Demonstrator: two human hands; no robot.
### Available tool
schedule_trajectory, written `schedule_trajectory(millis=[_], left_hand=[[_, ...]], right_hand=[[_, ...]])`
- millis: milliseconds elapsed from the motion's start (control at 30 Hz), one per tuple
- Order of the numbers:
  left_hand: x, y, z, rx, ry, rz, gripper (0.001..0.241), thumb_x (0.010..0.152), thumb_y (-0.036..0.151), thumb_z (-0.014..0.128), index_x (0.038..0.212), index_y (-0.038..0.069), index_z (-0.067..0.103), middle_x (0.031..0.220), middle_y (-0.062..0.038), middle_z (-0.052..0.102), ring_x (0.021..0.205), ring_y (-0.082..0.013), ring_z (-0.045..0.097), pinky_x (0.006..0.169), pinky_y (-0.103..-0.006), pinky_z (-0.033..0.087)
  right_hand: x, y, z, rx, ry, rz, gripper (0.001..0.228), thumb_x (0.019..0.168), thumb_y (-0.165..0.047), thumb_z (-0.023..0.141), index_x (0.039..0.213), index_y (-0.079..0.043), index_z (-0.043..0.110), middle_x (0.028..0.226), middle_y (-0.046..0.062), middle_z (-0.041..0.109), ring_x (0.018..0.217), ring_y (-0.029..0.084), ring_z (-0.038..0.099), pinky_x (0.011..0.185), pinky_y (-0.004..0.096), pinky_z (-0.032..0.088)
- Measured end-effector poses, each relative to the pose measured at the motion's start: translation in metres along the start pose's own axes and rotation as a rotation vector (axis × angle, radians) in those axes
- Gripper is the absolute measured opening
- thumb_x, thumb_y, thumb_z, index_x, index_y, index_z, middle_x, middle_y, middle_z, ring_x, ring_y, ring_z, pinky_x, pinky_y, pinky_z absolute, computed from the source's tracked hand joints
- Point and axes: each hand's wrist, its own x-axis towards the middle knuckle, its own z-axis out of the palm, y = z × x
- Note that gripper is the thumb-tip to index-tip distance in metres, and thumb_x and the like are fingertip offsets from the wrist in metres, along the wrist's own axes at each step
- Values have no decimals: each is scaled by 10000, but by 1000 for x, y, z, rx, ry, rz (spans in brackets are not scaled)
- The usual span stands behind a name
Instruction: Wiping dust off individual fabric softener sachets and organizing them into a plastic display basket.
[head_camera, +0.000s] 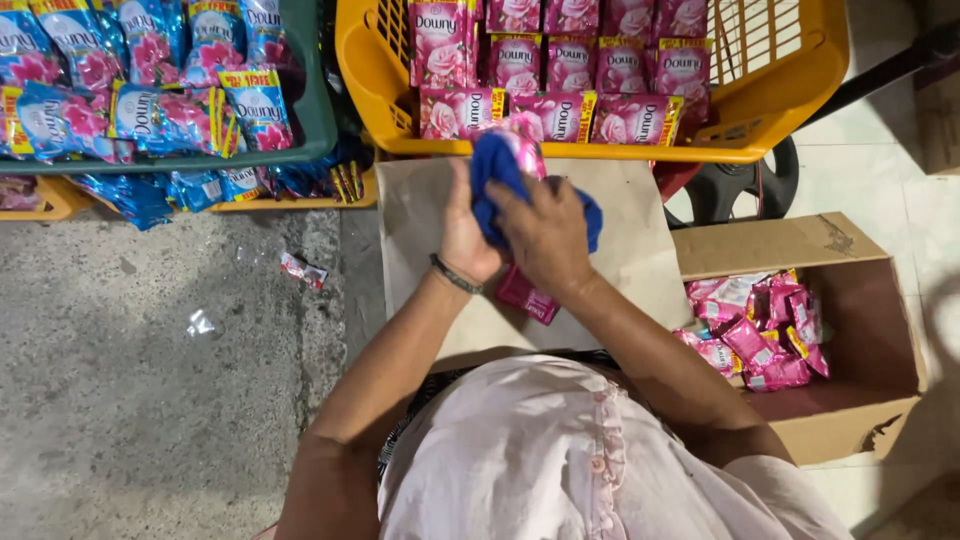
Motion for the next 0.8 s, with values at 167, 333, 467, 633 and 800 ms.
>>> schedule_trajectory(millis=[167,333,467,633,800], left_hand=[[-3,-2,10,127,31,64,521,887,709,617,1069,247,773,955,8,790,813,-128,742,758,-258,606],[7,-39,-39,277,-70,30,403,976,452,699,1305,221,686,1221,-93,732,1077,-277,721,957,-462,593],[-9,3,-8,182,-276,53,544,975,324,750,1424,91,546,1304,-91,678,1115,-215,695,931,-373,575],[4,39,-27,269,-84,206,384,955,411,716,1242,157,687,1176,-63,739,1026,-210,728,897,-386,609],[14,55,-60,353,65,325,302,961,450,683,1175,245,742,1115,-12,776,1012,-209,756,916,-382,625]], right_hand=[[-4,15,-9,12,-11,-76,306,1016,-289,586,1288,-289,725,1223,137,655,873,378,608,768,469,517],[17,69,-31,-124,18,-26,293,925,-137,728,1208,-206,754,1137,132,692,1034,361,660,843,458,489],[16,87,-68,-78,43,360,447,885,26,786,1299,-125,710,1307,197,592,1050,363,585,877,452,502],[-10,100,-110,148,14,323,386,941,111,705,1294,-47,698,1211,194,632,1089,406,638,950,461,503],[-46,97,-126,325,-127,441,333,997,15,705,1289,-141,745,1193,179,709,1194,388,650,1046,454,480]])
